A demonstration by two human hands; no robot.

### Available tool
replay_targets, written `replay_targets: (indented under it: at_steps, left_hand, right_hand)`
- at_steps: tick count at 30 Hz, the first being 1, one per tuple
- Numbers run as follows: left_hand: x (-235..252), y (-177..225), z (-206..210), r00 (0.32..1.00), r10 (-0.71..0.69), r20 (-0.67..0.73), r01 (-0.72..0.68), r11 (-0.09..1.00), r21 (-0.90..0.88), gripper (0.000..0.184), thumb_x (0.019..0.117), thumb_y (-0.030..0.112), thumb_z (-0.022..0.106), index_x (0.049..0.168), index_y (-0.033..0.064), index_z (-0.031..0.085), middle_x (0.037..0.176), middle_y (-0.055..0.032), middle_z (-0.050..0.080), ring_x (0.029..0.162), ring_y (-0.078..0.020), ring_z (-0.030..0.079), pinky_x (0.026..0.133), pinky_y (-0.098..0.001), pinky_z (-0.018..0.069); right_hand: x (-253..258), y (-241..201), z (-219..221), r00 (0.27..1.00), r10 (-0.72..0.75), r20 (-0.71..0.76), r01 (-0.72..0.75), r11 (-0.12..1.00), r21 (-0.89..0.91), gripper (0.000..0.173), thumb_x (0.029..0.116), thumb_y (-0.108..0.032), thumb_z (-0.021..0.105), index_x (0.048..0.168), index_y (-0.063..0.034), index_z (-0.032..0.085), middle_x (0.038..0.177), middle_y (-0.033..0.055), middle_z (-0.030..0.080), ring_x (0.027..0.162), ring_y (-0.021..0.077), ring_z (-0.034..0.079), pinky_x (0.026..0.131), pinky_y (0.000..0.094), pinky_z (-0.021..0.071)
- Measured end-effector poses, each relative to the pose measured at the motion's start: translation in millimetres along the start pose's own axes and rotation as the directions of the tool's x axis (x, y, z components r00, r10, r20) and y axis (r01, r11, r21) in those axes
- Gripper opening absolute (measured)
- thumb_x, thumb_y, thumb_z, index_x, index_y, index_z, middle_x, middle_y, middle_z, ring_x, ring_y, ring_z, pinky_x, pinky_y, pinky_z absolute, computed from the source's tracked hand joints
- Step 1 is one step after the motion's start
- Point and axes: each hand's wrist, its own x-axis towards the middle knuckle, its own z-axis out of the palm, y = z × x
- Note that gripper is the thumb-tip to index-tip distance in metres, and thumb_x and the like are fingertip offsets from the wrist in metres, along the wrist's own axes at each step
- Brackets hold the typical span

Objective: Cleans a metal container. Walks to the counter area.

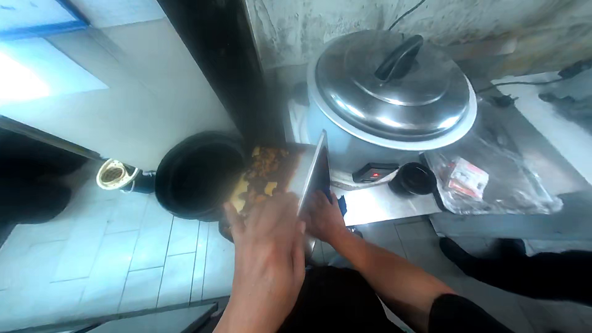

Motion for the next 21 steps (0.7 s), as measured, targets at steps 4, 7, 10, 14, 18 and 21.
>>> replay_targets:
  at_steps: [4, 7, 10, 14, 18, 21]
  left_hand:
    - [0, 5, 2, 1.000, -0.018, 0.017, 0.018, 1.000, -0.015, 0.037, 0.1030, 0.034, 0.049, 0.123, 0.0178, 0.075, 0.132, 0.0032, 0.067, 0.130, -0.0219, 0.058, 0.114, -0.0789, 0.0214]
    - [1, 4, 3, 1.000, -0.006, 0.009, 0.006, 1.000, 0.002, 0.037, 0.1031, 0.034, 0.048, 0.122, 0.0185, 0.075, 0.132, 0.0035, 0.067, 0.130, -0.0223, 0.059, 0.114, -0.0791, 0.0207]
    - [0, 2, 5, 1.000, 0.002, 0.002, -0.002, 1.000, -0.003, 0.038, 0.1032, 0.034, 0.047, 0.123, 0.0179, 0.075, 0.131, 0.0029, 0.068, 0.130, -0.0223, 0.059, 0.115, -0.0796, 0.0193]
    - [1, 0, 6, 1.000, 0.003, 0.015, -0.003, 1.000, -0.007, 0.040, 0.1028, 0.034, 0.044, 0.126, 0.0186, 0.073, 0.133, 0.0016, 0.067, 0.132, -0.0262, 0.057, 0.113, -0.0799, 0.0202]
    - [8, 2, 1, 0.998, 0.025, 0.063, -0.032, 0.994, 0.107, 0.042, 0.1003, 0.032, 0.046, 0.133, 0.0186, 0.070, 0.136, 0.0022, 0.066, 0.130, -0.0305, 0.059, 0.110, -0.0816, 0.0224]
    - [9, 0, -1, 0.995, 0.046, 0.085, -0.059, 0.985, 0.160, 0.041, 0.0981, 0.028, 0.049, 0.131, 0.0176, 0.071, 0.135, 0.0023, 0.066, 0.126, -0.0302, 0.061, 0.110, -0.0817, 0.0225]
  right_hand:
    - [-16, -15, -10, 0.999, 0.021, 0.046, -0.018, 0.998, -0.062, 0.068, 0.1058, -0.050, 0.027, 0.153, -0.0055, 0.046, 0.164, 0.0157, 0.037, 0.156, 0.0313, 0.027, 0.127, 0.0589, 0.0156]
    - [-8, -13, -19, 0.997, 0.042, 0.070, -0.035, 0.994, -0.101, 0.068, 0.1055, -0.051, 0.026, 0.152, -0.0061, 0.046, 0.161, 0.0152, 0.041, 0.153, 0.0331, 0.031, 0.125, 0.0625, 0.0126]
    - [1, -7, -11, 0.998, 0.051, 0.027, -0.049, 0.996, -0.074, 0.064, 0.1044, -0.050, 0.032, 0.157, -0.0141, 0.043, 0.163, 0.0080, 0.039, 0.155, 0.0315, 0.027, 0.124, 0.0662, 0.0073]
    - [-21, 8, 21, 0.993, -0.075, -0.096, 0.081, 0.995, 0.060, 0.057, 0.1070, -0.050, 0.027, 0.150, -0.0219, 0.053, 0.160, -0.0013, 0.046, 0.153, 0.0203, 0.033, 0.128, 0.0583, 0.0118]
    - [-7, 27, 26, 0.933, 0.102, -0.345, -0.061, 0.990, 0.126, 0.050, 0.1054, -0.041, 0.033, 0.135, -0.0172, 0.066, 0.143, 0.0013, 0.063, 0.142, 0.0212, 0.050, 0.126, 0.0538, 0.0233]
    - [10, 36, 17, 0.881, 0.026, -0.473, -0.048, 0.998, -0.034, 0.043, 0.1037, -0.039, 0.041, 0.131, -0.0193, 0.068, 0.132, 0.0021, 0.069, 0.132, 0.0254, 0.058, 0.122, 0.0619, 0.0259]
